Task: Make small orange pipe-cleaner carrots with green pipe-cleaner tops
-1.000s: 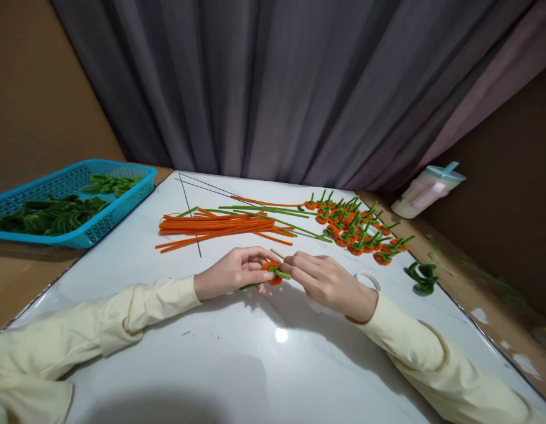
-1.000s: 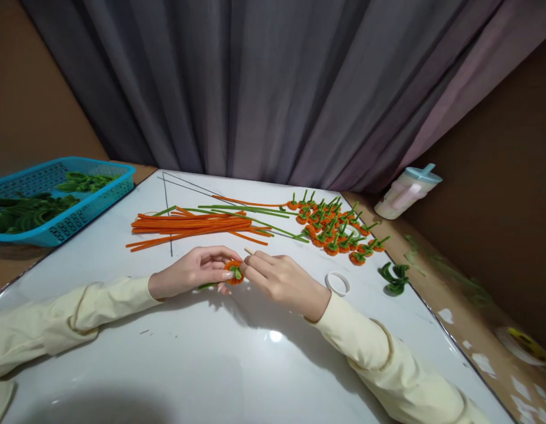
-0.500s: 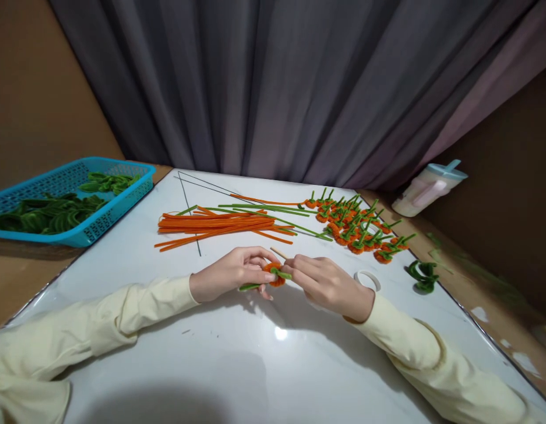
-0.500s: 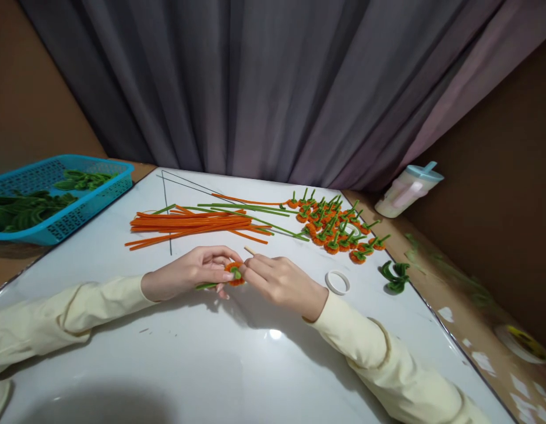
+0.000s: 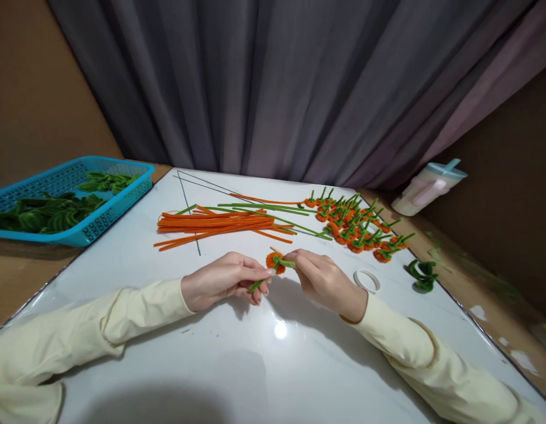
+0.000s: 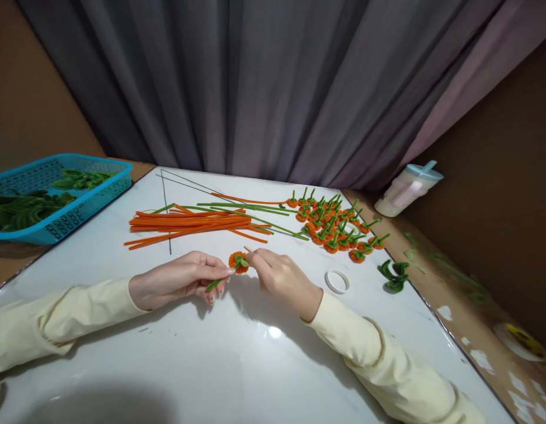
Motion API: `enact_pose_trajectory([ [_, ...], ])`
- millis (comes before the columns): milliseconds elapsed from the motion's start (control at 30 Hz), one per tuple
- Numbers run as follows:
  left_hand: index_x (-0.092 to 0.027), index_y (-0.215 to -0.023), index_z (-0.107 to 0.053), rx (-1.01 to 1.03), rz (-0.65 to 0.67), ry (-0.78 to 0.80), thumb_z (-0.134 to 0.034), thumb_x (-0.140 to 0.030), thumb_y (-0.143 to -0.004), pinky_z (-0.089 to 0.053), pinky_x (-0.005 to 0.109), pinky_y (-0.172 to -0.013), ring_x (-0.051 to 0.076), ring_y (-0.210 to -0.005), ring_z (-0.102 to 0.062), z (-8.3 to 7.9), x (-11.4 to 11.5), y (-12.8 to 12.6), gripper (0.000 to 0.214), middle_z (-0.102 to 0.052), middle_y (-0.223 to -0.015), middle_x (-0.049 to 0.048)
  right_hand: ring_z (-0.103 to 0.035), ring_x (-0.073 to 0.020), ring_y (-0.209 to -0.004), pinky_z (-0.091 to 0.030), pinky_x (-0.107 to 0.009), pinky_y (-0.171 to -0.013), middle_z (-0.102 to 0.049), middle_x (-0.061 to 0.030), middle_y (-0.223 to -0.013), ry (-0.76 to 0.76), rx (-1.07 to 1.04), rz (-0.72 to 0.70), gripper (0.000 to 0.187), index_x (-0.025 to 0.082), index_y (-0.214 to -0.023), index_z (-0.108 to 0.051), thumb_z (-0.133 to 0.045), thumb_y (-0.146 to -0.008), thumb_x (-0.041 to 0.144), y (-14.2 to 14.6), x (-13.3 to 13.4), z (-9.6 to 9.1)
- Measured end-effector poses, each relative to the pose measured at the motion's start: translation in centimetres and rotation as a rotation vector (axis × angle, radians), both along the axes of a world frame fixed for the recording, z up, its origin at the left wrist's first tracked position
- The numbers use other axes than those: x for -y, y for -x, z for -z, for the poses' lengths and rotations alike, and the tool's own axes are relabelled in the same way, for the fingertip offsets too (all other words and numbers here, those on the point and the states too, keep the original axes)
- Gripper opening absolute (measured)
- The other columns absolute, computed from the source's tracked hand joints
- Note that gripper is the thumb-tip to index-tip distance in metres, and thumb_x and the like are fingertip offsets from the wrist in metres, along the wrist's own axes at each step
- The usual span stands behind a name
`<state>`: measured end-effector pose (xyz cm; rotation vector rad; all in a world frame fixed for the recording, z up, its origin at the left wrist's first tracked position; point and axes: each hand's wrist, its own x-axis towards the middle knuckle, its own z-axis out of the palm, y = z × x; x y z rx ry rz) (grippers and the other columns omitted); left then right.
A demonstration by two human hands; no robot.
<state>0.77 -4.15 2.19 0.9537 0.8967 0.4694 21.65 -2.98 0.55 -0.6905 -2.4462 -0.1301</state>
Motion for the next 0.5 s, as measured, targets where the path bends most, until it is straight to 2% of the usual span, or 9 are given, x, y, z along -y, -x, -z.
enact_pose_trajectory([
  [67,-0.010,-0.066,-0.060,0.013,0.006,0.000,-0.066,-0.032,-0.074,-0.047,0.018,-0.053,0.008,-0.052,-0.055,0.0,0.3,-0.1,0.024,-0.062,-0.064,0.0033,-0.055,-0.0114,-0.059,-0.043,-0.020,-0.054,-0.062,-0.0044,-0.071,0.177,-0.126,0.010,0.019,0.015,-0.086,-0.051,-0.035,-0.084,0.005,0.3,0.0,-0.1],
  [167,-0.010,-0.065,-0.059,-0.004,0.016,-0.049,-0.064,-0.031,-0.076,-0.044,0.017,-0.051,0.008,-0.052,-0.057,0.3,0.6,-0.2,0.025,-0.062,-0.064,0.0040,-0.051,-0.0081,-0.045,-0.041,-0.018,-0.048,-0.058,0.0017,-0.054,0.559,-0.210,0.036,0.012,0.016,-0.077,-0.051,-0.044,-0.086,0.014,0.5,0.1,-1.0],
  [267,-0.011,-0.067,-0.057,0.031,0.018,-0.055,-0.066,-0.032,-0.075,-0.044,0.019,-0.052,0.010,-0.054,-0.058,1.0,0.8,-0.4,0.025,-0.064,-0.066,0.0043,-0.051,-0.0085,-0.040,-0.041,-0.019,-0.045,-0.054,0.0029,-0.046,0.864,-0.290,0.041,0.018,0.015,-0.072,-0.052,-0.050,-0.086,0.027,0.7,0.3,-1.8],
  [400,-0.012,-0.075,-0.057,0.153,0.034,0.014,-0.067,-0.035,-0.075,-0.047,0.021,-0.057,0.010,-0.055,-0.060,2.1,1.2,-0.8,0.025,-0.064,-0.068,0.0028,-0.049,-0.0085,-0.038,-0.041,-0.019,-0.040,-0.053,0.0022,-0.047,1.073,-0.464,0.055,0.032,0.015,-0.068,-0.052,-0.057,-0.080,0.044,1.3,0.7,-2.0],
  [500,-0.010,-0.078,-0.059,0.176,0.056,0.018,-0.067,-0.038,-0.074,-0.048,0.024,-0.061,0.012,-0.060,-0.062,2.5,1.4,-1.3,0.030,-0.065,-0.068,0.0046,-0.047,-0.0076,-0.036,-0.039,-0.019,-0.037,-0.052,0.0027,-0.047,1.165,-0.521,0.053,0.037,0.014,-0.067,-0.051,-0.061,-0.075,0.049,1.6,0.8,-1.9],
])
